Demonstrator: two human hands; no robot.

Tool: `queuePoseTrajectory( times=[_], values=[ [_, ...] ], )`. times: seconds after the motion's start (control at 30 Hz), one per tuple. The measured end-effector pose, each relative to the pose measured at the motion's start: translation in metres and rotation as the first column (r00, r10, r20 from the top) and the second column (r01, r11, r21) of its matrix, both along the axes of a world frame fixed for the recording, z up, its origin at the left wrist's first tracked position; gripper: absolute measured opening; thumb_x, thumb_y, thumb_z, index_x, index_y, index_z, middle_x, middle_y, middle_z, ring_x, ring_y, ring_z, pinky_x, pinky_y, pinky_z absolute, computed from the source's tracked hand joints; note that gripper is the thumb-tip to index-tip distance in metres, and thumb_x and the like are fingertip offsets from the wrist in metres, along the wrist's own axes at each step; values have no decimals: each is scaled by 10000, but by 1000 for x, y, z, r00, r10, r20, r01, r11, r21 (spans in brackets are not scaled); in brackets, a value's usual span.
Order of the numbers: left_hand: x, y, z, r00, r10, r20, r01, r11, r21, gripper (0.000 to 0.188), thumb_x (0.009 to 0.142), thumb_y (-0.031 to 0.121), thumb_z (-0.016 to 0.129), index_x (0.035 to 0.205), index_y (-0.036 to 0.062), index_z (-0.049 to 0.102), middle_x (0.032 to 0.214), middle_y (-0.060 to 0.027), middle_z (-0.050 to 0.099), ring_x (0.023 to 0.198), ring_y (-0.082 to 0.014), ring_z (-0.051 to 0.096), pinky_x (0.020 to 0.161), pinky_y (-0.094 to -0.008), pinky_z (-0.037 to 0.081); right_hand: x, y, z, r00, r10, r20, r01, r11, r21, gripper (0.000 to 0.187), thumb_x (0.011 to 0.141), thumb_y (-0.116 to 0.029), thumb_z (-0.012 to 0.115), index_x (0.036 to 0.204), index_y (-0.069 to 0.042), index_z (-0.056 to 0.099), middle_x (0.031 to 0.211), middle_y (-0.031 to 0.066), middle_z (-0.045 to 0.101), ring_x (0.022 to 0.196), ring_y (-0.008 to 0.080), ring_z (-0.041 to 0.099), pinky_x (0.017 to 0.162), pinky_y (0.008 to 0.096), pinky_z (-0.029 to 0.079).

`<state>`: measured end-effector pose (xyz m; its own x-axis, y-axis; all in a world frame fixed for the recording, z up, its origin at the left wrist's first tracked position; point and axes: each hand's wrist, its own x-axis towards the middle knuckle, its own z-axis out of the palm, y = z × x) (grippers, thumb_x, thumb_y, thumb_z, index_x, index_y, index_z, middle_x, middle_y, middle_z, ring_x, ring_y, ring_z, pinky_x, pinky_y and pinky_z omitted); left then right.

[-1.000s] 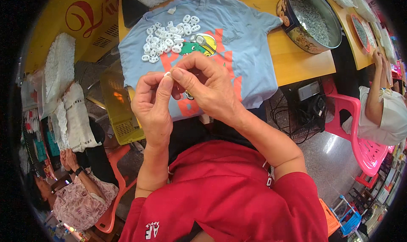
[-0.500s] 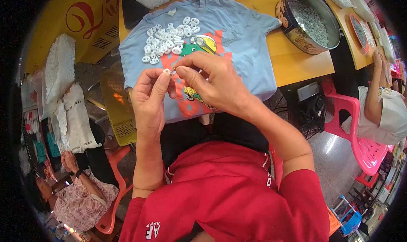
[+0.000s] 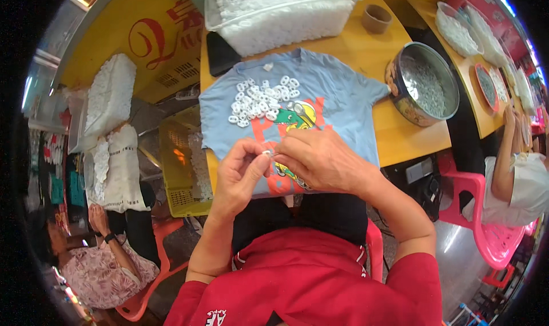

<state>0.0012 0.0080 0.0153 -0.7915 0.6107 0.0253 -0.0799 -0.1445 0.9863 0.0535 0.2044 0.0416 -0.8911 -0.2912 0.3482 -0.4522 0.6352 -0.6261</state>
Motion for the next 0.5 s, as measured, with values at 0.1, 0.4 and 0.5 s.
queuePoseTrajectory(
  times=[0.1,0.4,0.5],
  values=[
    [-1,2,5,992,-93,-83,88,994,-58,70,950,68,558,976,18,516,854,8,531,752,-54,494,683,-202,424,0,2,3,1000,-6,-1,6,1000,-12,115,838,-92,654,867,-33,560,785,121,570,689,331,582,564,404,460],
    [1,-5,-2,982,-166,-85,162,986,-49,142,1005,161,485,955,30,506,792,15,474,703,-50,437,633,-202,394,4,-8,6,994,92,-52,-94,995,-34,97,790,-22,642,841,-29,559,776,107,563,649,305,572,528,389,441],
    [8,-4,-2,993,-116,-20,115,992,-49,176,980,143,523,856,19,502,708,-29,453,608,-123,391,552,-270,360,8,-11,2,994,47,-95,-48,999,-8,107,766,3,637,832,-27,558,756,103,550,612,290,551,497,379,414]
  ],
)
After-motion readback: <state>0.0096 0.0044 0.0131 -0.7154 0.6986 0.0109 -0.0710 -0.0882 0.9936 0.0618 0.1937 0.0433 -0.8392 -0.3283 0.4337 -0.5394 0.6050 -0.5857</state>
